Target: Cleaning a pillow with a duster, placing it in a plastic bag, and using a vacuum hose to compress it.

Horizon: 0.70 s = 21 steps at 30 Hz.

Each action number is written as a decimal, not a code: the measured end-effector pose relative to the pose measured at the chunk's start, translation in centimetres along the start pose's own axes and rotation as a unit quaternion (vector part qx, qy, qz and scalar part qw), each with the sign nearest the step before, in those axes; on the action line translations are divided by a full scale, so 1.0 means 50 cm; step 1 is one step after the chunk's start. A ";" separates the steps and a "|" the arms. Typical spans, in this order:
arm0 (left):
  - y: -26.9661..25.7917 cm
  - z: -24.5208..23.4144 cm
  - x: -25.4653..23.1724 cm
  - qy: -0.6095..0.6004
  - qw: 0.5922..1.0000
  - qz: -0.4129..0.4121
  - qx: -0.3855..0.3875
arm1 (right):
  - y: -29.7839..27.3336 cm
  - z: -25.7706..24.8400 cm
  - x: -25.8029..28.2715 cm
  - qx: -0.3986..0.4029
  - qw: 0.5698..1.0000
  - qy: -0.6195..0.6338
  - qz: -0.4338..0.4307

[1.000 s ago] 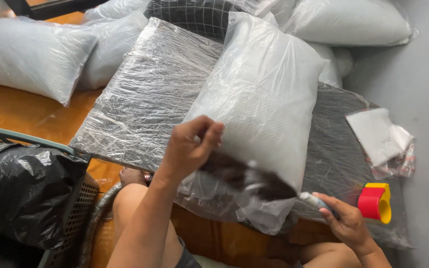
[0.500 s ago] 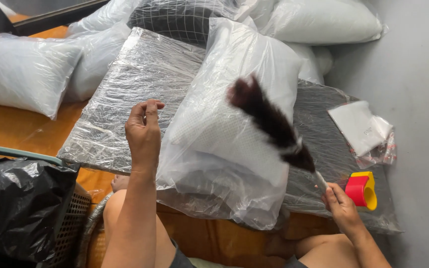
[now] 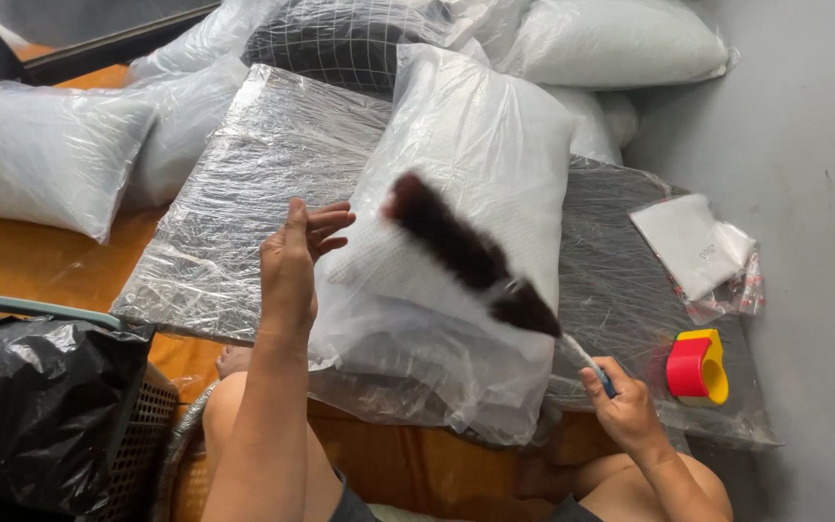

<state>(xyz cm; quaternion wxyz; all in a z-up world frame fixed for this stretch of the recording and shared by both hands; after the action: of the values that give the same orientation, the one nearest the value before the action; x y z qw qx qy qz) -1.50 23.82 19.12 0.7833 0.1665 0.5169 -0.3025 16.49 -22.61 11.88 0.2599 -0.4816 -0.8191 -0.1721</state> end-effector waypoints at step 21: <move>0.009 -0.008 0.083 -0.194 0.975 -0.110 -0.020 | -0.039 0.016 0.005 0.058 0.998 0.017 0.007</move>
<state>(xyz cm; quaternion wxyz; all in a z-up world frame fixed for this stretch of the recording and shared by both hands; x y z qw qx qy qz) -0.31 23.14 15.13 0.8334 0.0312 0.3765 -0.4034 14.48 -22.94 11.30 0.3026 -0.4682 -0.8199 -0.1305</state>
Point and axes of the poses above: each hand's wrist, its own y-axis towards the middle knuckle, its own z-axis out of the palm, x = y × z, the point moved 10 cm from there along y, towards the middle knuckle, and after that the axes turned 3 degrees about -z, right-handed, at the moved point
